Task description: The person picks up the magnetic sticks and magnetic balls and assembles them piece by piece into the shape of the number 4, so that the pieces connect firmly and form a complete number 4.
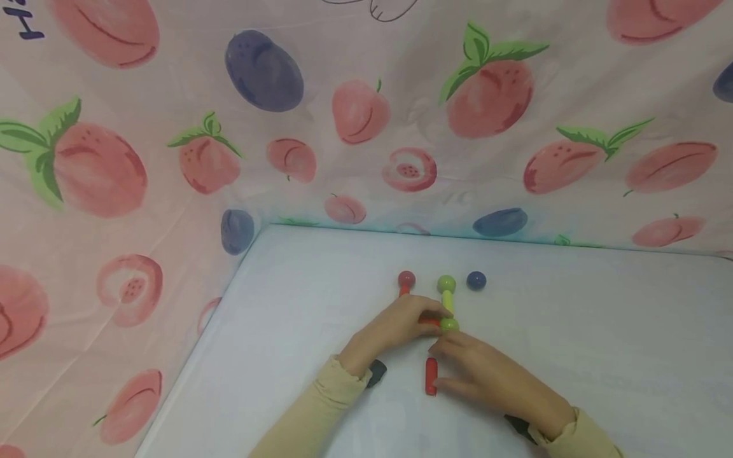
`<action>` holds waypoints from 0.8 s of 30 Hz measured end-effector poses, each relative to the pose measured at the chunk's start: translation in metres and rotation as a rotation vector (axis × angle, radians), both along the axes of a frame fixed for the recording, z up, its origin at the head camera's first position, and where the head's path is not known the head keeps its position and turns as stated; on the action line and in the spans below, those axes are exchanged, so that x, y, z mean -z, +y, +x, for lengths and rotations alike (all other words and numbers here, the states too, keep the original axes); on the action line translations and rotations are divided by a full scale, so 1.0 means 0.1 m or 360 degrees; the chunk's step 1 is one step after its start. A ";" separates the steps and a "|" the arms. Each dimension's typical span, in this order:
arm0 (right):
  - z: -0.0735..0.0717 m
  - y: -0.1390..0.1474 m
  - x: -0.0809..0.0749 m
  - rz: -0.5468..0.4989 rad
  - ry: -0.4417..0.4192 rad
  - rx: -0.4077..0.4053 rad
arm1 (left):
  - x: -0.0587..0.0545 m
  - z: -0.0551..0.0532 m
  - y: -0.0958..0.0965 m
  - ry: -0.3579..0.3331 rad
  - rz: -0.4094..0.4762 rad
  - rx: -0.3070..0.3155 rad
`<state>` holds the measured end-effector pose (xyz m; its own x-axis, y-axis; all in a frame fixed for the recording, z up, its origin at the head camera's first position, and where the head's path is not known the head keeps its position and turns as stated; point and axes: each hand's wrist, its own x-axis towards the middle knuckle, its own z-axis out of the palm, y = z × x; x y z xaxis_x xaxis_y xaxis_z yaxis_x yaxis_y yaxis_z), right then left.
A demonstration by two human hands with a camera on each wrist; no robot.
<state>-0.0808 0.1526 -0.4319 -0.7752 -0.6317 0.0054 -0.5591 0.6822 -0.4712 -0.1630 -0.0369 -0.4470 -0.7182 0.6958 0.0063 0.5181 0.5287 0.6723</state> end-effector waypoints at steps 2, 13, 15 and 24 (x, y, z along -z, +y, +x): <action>0.01 -0.01 0.01 -0.0007 0.0011 -0.0014 | -0.01 0.00 0.00 -0.0008 -0.0003 -0.0003; 0.03 -0.06 0.06 0.0048 0.0050 -0.0041 | 0.00 0.00 0.00 -0.0020 -0.0010 -0.0020; 0.03 -0.06 0.07 0.0048 0.0052 -0.0050 | 0.01 0.00 0.00 -0.0020 -0.0015 -0.0022; 0.04 -0.06 0.08 0.0050 0.0070 -0.0062 | -0.01 0.00 0.01 -0.0017 -0.0032 -0.0029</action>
<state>-0.0772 0.1462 -0.4398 -0.7495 -0.6617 0.0185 -0.6052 0.6736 -0.4242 -0.1627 -0.0361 -0.4465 -0.7305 0.6828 -0.0155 0.5012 0.5514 0.6668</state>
